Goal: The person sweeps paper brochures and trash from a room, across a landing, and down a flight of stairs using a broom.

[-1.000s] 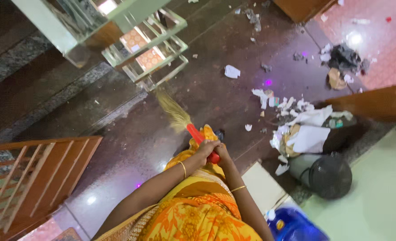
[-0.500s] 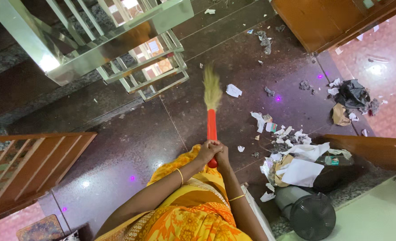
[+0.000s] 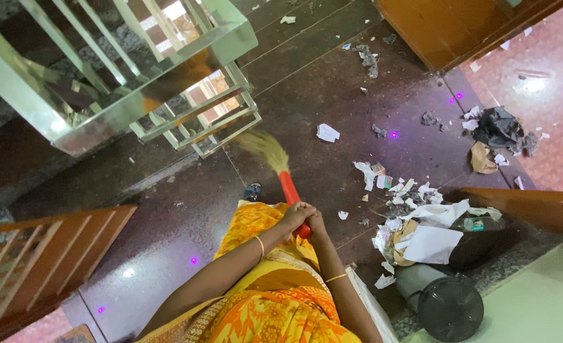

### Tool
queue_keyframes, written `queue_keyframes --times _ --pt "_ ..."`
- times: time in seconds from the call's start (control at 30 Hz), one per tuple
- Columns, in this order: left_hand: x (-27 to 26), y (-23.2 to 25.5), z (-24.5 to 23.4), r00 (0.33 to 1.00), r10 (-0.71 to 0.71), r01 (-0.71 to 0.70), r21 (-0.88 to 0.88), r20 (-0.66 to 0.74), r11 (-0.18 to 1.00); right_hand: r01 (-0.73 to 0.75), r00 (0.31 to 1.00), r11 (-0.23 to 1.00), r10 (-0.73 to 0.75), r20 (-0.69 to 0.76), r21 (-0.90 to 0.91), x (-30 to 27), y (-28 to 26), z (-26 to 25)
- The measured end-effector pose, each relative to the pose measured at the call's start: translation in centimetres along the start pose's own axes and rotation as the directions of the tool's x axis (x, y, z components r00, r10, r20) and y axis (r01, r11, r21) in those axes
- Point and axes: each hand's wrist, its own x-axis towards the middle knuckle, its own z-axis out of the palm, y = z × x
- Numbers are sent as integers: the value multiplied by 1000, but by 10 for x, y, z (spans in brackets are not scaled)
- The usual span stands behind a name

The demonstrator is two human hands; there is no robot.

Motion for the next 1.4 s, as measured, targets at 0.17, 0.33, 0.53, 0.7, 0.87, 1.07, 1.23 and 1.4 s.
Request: queue_keyframes --times 0.17,0.33,0.53,0.7,0.87,1.07,1.23,1.4 --pt "13 38 -23 984 129 -129 -9 125 992 159 986 987 -160 46 25 19 -14 30" --pt "-9 89 -44 991 93 -97 39 99 994 247 969 968 -248 -10 -39 19 -26 64" --pt "-5 97 -77 991 52 -66 117 123 991 49 997 995 -43 -70 90 25 -21 101" --pt "8 78 -115 977 -169 136 237 127 962 -3 999 955 13 -31 295 30 19 127" --pt "7 55 -134 959 -112 53 223 260 973 97 980 964 -48 -194 248 18 50 145" --pt "-34 56 -133 958 79 -151 250 276 957 240 957 933 -181 -226 269 -18 39 166" --pt "-75 34 -119 914 253 -368 382 317 848 381 902 878 -286 -322 290 -72 63 162" --pt "-132 -32 -126 847 334 -522 533 413 666 536 795 786 -346 -498 309 -129 146 158"
